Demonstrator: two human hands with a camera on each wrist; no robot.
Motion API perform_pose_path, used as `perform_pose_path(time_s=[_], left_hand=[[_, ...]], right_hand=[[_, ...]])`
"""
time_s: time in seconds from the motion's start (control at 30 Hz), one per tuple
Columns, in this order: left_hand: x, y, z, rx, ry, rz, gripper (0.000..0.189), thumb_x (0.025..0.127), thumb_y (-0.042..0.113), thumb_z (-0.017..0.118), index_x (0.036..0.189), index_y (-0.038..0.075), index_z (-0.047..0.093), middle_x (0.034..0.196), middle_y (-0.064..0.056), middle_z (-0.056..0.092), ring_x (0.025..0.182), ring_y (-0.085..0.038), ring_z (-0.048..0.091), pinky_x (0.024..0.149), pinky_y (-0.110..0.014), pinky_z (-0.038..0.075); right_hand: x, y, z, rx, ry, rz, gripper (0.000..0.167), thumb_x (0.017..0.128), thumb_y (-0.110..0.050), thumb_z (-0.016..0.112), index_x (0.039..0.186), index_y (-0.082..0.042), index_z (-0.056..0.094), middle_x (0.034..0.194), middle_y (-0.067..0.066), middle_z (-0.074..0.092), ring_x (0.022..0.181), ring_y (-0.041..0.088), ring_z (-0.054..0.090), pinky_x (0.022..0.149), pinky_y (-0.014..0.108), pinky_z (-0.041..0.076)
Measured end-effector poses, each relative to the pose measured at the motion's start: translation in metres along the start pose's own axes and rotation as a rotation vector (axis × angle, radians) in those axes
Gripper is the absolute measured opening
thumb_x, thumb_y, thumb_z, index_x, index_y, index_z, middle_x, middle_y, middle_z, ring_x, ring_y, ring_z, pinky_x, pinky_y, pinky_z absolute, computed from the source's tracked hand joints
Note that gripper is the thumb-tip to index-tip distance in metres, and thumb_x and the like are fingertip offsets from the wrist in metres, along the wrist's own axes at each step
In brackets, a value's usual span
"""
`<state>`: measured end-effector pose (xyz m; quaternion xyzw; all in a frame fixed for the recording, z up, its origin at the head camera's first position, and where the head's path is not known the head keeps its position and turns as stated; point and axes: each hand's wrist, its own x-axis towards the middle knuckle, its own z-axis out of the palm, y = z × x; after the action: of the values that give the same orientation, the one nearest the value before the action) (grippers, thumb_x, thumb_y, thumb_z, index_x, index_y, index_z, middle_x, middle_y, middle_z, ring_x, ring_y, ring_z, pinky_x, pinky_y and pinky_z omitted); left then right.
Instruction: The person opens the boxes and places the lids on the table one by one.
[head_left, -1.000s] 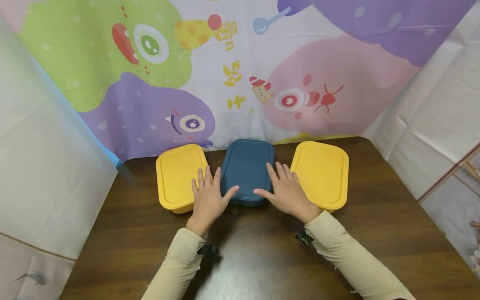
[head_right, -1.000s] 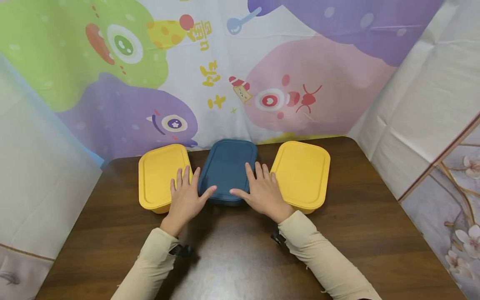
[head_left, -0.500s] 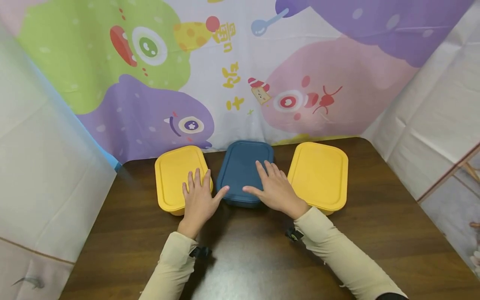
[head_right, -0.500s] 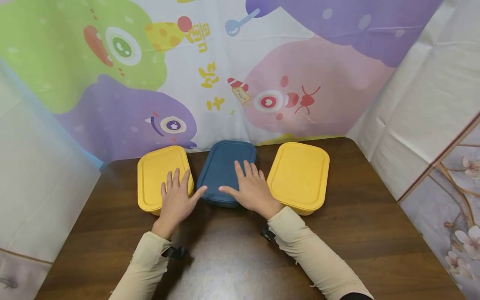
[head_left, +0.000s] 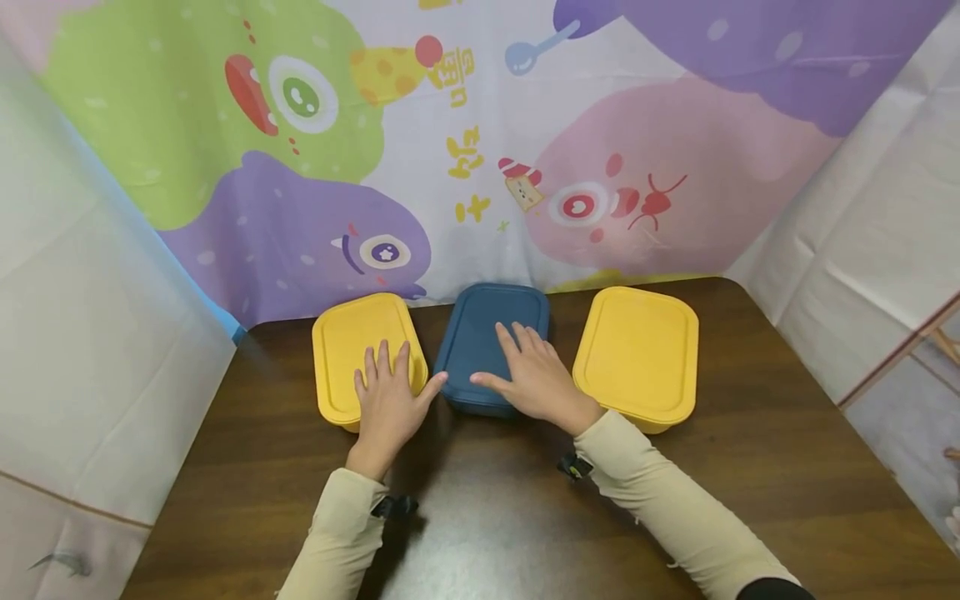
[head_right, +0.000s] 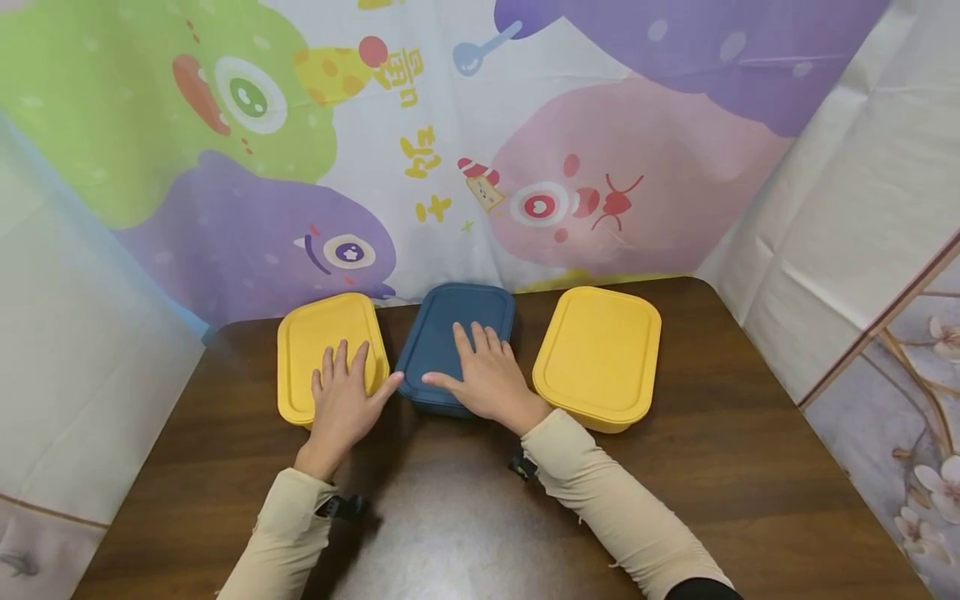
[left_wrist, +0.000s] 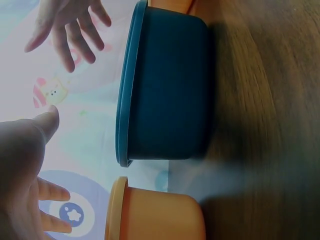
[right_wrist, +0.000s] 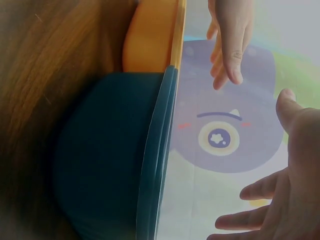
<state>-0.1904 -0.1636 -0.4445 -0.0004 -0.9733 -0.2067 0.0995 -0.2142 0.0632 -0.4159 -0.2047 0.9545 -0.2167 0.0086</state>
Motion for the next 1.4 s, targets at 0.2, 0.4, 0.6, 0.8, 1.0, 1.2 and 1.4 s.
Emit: perform_pose_path(time_s=[0.2, 0.4, 0.6, 0.8, 1.0, 1.2, 1.4], left_hand=[[0.0, -0.005, -0.003, -0.008, 0.007, -0.006, 0.082, 0.091, 0.06, 0.054, 0.149, 0.006, 0.035, 0.157, -0.027, 0.021, 0.147, -0.047, 0.01, 0.114, -0.068, 0.01], [0.0, -0.009, -0.005, -0.016, -0.004, -0.023, 0.081, 0.092, 0.06, 0.054, 0.149, 0.007, 0.035, 0.157, -0.027, 0.021, 0.148, -0.046, 0.009, 0.114, -0.068, 0.01], [0.0, -0.013, -0.006, -0.027, -0.012, -0.046, 0.081, 0.091, 0.06, 0.054, 0.149, 0.007, 0.035, 0.157, -0.027, 0.021, 0.148, -0.046, 0.009, 0.114, -0.068, 0.009], [0.0, -0.018, -0.01, -0.028, -0.001, -0.064, 0.081, 0.091, 0.06, 0.055, 0.148, 0.006, 0.037, 0.157, -0.027, 0.022, 0.147, -0.046, 0.01, 0.114, -0.068, 0.01], [0.0, -0.022, -0.013, -0.03, -0.008, -0.087, 0.081, 0.09, 0.06, 0.055, 0.148, 0.006, 0.037, 0.157, -0.027, 0.021, 0.147, -0.046, 0.009, 0.114, -0.067, 0.01], [-0.001, -0.026, -0.016, -0.035, -0.005, -0.104, 0.081, 0.09, 0.059, 0.056, 0.148, 0.005, 0.036, 0.157, -0.028, 0.021, 0.147, -0.047, 0.009, 0.114, -0.067, 0.009], [-0.001, -0.031, -0.017, -0.042, -0.008, -0.113, 0.081, 0.091, 0.059, 0.056, 0.149, 0.005, 0.035, 0.157, -0.028, 0.02, 0.147, -0.047, 0.009, 0.114, -0.068, 0.009]], right_hand=[[0.003, -0.002, 0.002, 0.003, 0.016, -0.025, 0.091, 0.09, -0.066, 0.049, 0.155, -0.008, 0.023, 0.156, 0.025, 0.028, 0.145, 0.043, 0.027, 0.115, 0.059, 0.027], [0.005, -0.005, 0.003, 0.016, 0.001, -0.031, 0.091, 0.09, -0.066, 0.049, 0.155, -0.008, 0.023, 0.157, 0.024, 0.028, 0.145, 0.042, 0.028, 0.115, 0.058, 0.028], [0.006, -0.009, 0.003, 0.034, -0.023, -0.019, 0.091, 0.09, -0.067, 0.049, 0.155, -0.009, 0.022, 0.158, 0.022, 0.027, 0.146, 0.042, 0.026, 0.115, 0.06, 0.027], [0.01, -0.014, 0.005, 0.048, -0.05, -0.026, 0.091, 0.09, -0.067, 0.048, 0.155, -0.009, 0.022, 0.158, 0.022, 0.027, 0.146, 0.041, 0.027, 0.116, 0.057, 0.026], [0.012, -0.019, 0.008, 0.073, -0.061, -0.03, 0.09, 0.091, -0.066, 0.049, 0.155, -0.009, 0.023, 0.158, 0.022, 0.027, 0.146, 0.039, 0.027, 0.117, 0.056, 0.026], [0.014, -0.023, 0.012, 0.067, -0.052, -0.051, 0.088, 0.091, -0.064, 0.05, 0.154, -0.008, 0.026, 0.156, 0.022, 0.03, 0.144, 0.04, 0.03, 0.114, 0.057, 0.03], [0.018, -0.029, 0.014, 0.09, -0.074, -0.068, 0.089, 0.091, -0.065, 0.05, 0.155, -0.009, 0.023, 0.157, 0.021, 0.029, 0.145, 0.039, 0.029, 0.113, 0.057, 0.032]])
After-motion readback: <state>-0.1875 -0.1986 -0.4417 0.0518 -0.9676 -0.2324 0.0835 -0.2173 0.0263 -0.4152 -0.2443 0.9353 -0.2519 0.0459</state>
